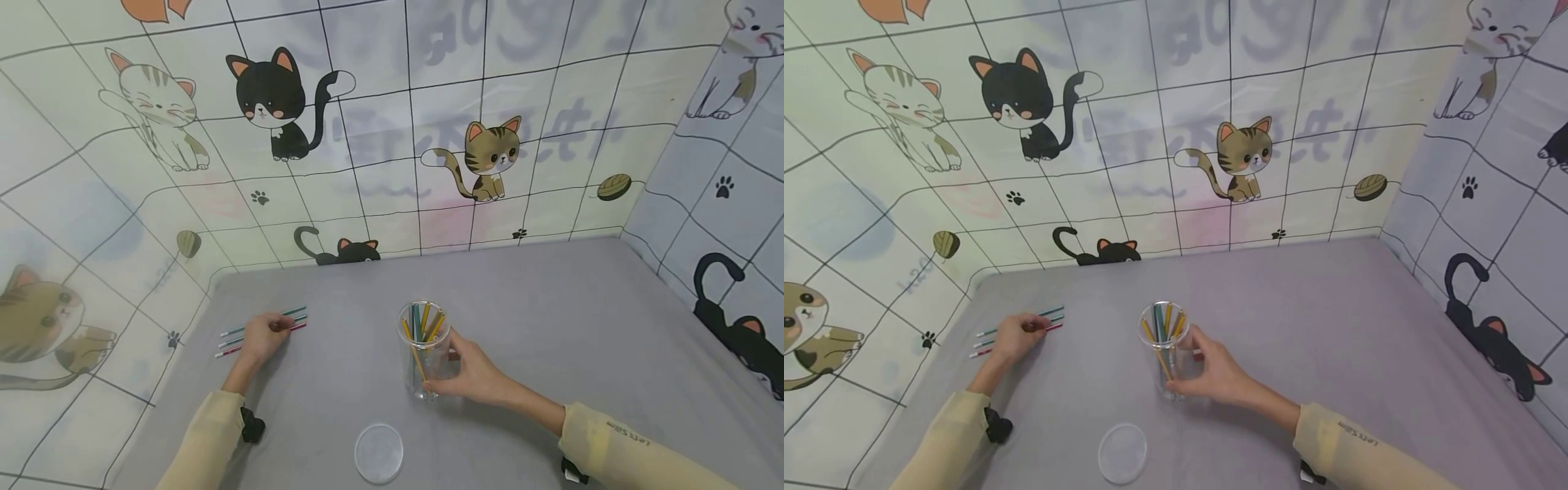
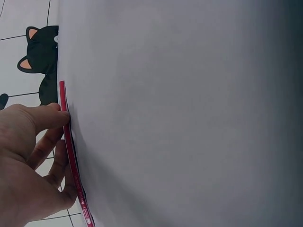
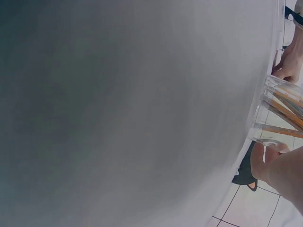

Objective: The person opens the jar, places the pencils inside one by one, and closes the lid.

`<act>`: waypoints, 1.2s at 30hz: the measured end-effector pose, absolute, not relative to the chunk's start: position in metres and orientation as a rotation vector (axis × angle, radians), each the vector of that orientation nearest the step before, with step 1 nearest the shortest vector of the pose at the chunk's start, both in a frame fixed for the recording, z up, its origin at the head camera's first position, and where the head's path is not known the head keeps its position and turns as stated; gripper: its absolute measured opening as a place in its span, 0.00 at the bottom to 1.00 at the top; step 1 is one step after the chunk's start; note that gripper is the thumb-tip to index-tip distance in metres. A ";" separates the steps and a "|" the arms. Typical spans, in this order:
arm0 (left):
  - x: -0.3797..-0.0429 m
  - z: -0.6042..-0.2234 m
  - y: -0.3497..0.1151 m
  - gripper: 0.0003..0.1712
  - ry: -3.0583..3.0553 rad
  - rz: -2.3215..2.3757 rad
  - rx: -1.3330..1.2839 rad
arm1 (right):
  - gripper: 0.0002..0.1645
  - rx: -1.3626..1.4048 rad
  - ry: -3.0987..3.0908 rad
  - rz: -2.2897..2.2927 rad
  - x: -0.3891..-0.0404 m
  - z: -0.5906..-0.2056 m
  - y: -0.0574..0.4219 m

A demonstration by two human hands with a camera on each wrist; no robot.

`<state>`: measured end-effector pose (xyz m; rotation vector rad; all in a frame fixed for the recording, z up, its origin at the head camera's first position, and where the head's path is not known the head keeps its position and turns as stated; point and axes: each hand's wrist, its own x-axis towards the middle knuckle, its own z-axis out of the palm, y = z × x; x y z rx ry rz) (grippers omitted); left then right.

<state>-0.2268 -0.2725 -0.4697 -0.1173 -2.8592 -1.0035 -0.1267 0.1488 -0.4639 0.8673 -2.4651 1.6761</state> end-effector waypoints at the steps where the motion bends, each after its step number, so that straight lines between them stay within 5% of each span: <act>1: -0.227 -0.470 -0.272 0.08 -2.864 -0.995 -0.116 | 0.42 0.867 -2.462 1.675 -0.126 -0.464 0.149; 36: -0.219 -0.435 -0.276 0.09 -2.915 -0.946 -0.346 | 0.42 0.904 -2.435 1.659 -0.128 -0.467 0.149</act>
